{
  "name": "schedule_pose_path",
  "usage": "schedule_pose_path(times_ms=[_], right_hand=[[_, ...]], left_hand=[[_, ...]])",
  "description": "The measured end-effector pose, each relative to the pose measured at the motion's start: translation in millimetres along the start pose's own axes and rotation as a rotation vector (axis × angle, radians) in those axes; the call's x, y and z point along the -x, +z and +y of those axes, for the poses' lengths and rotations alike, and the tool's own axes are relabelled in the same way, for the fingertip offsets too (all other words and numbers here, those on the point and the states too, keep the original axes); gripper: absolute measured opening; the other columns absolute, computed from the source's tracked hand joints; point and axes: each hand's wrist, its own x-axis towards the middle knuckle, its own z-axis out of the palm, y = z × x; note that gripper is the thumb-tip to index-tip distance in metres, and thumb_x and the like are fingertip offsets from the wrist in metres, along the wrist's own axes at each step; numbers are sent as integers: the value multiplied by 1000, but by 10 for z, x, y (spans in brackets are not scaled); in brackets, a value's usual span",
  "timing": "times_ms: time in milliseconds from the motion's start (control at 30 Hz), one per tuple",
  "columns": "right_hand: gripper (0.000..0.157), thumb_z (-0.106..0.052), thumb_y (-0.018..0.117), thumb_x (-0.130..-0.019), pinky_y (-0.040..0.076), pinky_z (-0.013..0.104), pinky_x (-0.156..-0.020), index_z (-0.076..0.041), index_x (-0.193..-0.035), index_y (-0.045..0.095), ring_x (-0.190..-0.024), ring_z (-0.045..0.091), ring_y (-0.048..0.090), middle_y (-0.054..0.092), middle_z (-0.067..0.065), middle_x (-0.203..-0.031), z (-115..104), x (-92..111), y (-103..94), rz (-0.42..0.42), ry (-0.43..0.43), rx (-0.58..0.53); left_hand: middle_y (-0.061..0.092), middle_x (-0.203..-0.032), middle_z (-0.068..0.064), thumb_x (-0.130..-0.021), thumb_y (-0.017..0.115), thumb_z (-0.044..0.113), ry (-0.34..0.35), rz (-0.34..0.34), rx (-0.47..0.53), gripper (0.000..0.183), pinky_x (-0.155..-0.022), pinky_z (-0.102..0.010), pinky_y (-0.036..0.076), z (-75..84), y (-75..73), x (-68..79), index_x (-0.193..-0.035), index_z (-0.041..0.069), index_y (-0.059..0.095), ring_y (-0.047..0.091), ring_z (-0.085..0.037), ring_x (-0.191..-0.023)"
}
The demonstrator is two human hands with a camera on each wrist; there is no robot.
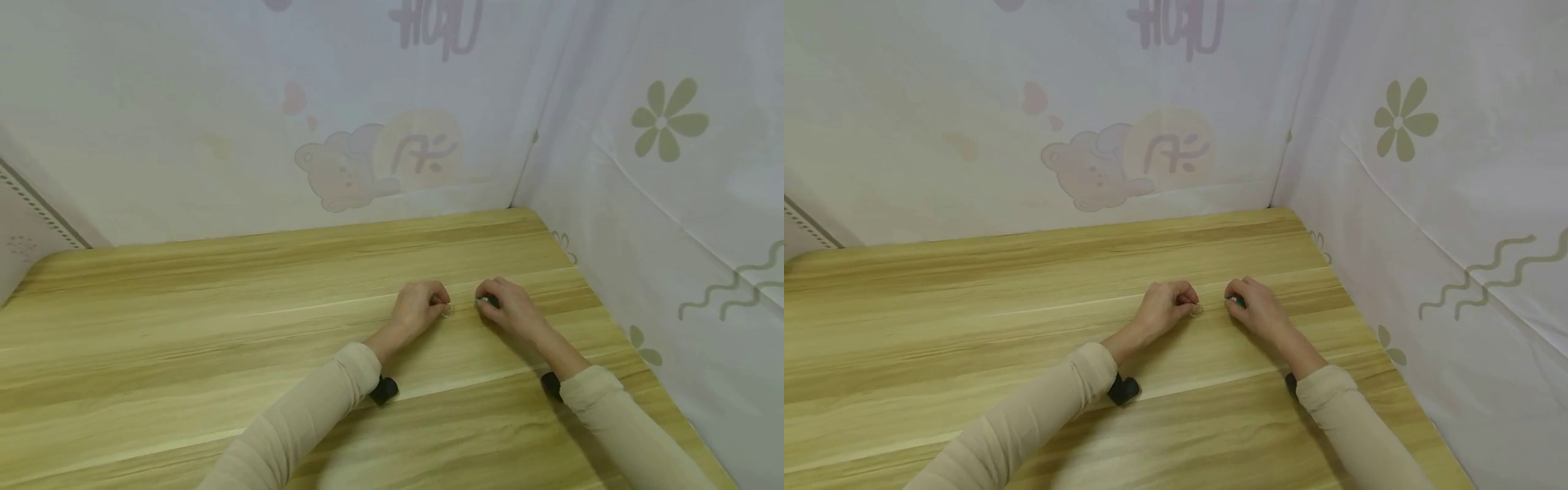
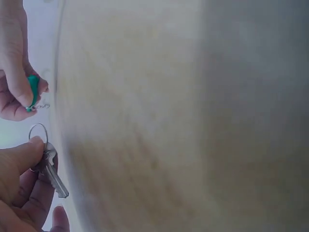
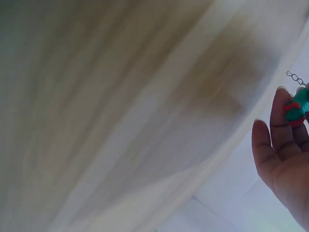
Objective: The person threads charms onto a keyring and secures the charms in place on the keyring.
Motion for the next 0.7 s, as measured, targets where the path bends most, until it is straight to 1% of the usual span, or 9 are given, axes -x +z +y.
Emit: schedule_pose_path(times_ms=[133,267,400,500,600,700], right_hand=[[6,-4,61,-88,46,25,-66,-4,-93,63,-76,16,53,61,7,-88,-72,22,-4,-11,67,-110],[9,-3,58,-89,47,22,-67,-1,-96,63,-78,16,54,63,9,-90,-158,26,-29,-33,143,-194],[11,-5,58,-90,47,21,-64,2,-97,62,-76,15,54,64,11,-89,-242,28,-52,-72,207,-278],[14,-10,59,-92,47,21,-62,3,-98,62,-75,15,54,63,12,-89,-305,37,-57,-108,245,-356],[17,-11,58,-92,48,22,-63,5,-99,60,-74,16,54,62,13,-89,-368,47,-60,-137,276,-443],[21,-12,57,-93,51,25,-67,7,-101,59,-76,16,54,61,15,-90,-421,56,-70,-165,301,-526]], left_hand=[[71,-82,-2,-82,71,8,20,-1,39,4,-69,-17,49,10,-17,41,-85,7,70,65,-10,-75],[71,-85,-2,-83,70,8,28,16,77,5,-70,-17,50,22,-23,71,-88,6,70,64,-11,-77],[70,-85,-5,-83,69,4,46,37,129,10,-68,-16,50,51,-25,116,-92,3,64,65,-12,-77],[68,-83,-5,-83,70,3,100,64,132,15,-67,-15,49,85,-35,161,-91,4,58,64,-12,-76],[67,-82,-4,-83,70,4,181,93,89,17,-66,-14,49,113,-51,204,-89,5,54,64,-12,-75],[67,-82,-3,-83,70,6,234,112,48,16,-65,-12,48,130,-65,235,-88,6,54,64,-11,-75]])
